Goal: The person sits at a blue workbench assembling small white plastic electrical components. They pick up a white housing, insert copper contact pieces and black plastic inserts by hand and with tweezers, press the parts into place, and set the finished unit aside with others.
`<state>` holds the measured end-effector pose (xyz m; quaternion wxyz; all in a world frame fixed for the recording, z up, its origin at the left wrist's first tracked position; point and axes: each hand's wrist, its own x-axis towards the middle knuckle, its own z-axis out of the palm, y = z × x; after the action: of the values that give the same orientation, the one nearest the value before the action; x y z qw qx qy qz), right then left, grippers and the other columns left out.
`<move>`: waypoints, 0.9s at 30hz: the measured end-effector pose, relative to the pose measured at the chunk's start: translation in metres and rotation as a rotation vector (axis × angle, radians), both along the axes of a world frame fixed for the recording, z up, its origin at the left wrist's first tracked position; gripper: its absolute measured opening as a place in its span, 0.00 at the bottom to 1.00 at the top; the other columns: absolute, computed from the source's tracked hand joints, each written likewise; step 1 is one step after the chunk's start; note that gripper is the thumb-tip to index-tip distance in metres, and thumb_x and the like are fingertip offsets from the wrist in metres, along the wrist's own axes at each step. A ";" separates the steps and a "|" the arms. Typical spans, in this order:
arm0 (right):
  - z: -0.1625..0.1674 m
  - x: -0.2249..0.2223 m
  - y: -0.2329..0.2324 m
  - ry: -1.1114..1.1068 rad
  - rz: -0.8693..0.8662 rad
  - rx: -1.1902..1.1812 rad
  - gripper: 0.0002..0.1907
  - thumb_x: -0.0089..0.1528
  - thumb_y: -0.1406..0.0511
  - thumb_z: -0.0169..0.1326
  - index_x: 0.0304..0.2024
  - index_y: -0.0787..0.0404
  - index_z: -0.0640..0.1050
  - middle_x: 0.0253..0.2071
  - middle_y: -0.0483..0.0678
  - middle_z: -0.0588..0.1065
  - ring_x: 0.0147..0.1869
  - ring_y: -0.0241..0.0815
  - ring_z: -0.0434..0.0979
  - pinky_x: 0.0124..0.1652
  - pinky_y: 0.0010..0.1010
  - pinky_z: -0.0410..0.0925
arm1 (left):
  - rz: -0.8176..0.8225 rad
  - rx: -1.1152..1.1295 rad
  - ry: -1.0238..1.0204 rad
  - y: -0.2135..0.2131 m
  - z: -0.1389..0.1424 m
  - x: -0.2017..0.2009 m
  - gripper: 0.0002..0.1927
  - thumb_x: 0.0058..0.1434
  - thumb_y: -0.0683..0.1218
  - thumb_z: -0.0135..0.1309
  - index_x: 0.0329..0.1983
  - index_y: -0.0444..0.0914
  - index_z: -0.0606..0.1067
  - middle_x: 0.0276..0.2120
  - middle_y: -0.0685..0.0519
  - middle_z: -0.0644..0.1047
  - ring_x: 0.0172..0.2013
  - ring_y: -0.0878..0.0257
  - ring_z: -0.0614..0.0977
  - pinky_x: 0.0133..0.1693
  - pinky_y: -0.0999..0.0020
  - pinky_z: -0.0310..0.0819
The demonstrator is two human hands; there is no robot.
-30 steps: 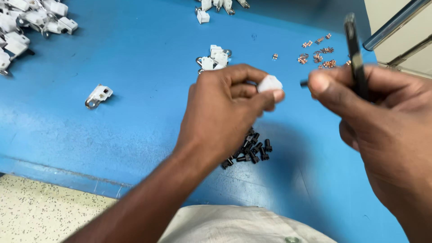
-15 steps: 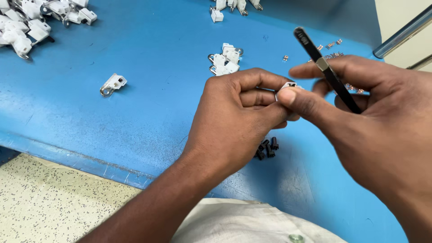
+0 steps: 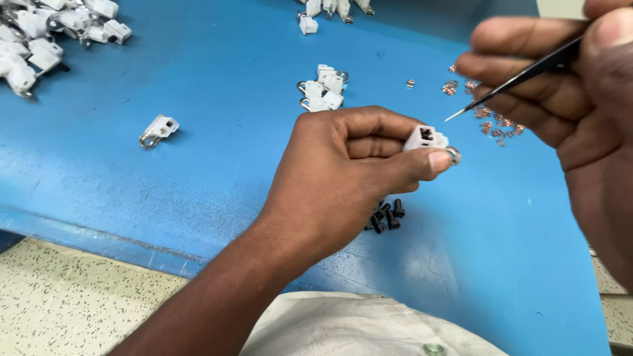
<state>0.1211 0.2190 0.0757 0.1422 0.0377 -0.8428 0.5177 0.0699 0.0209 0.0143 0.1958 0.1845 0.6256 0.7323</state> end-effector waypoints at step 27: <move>-0.010 0.014 -0.061 0.222 -0.061 0.313 0.10 0.76 0.67 0.33 0.52 0.69 0.63 0.47 0.56 0.77 0.56 0.47 0.84 0.55 0.36 0.74 | 0.065 -0.438 0.053 0.001 0.020 0.004 0.14 0.53 0.52 0.66 0.39 0.42 0.86 0.24 0.55 0.86 0.23 0.68 0.82 0.26 0.70 0.77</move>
<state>0.1353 0.1577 0.0661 0.2423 0.0905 -0.8928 0.3687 0.0734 0.0222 0.0343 0.1909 0.1368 0.7802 0.5798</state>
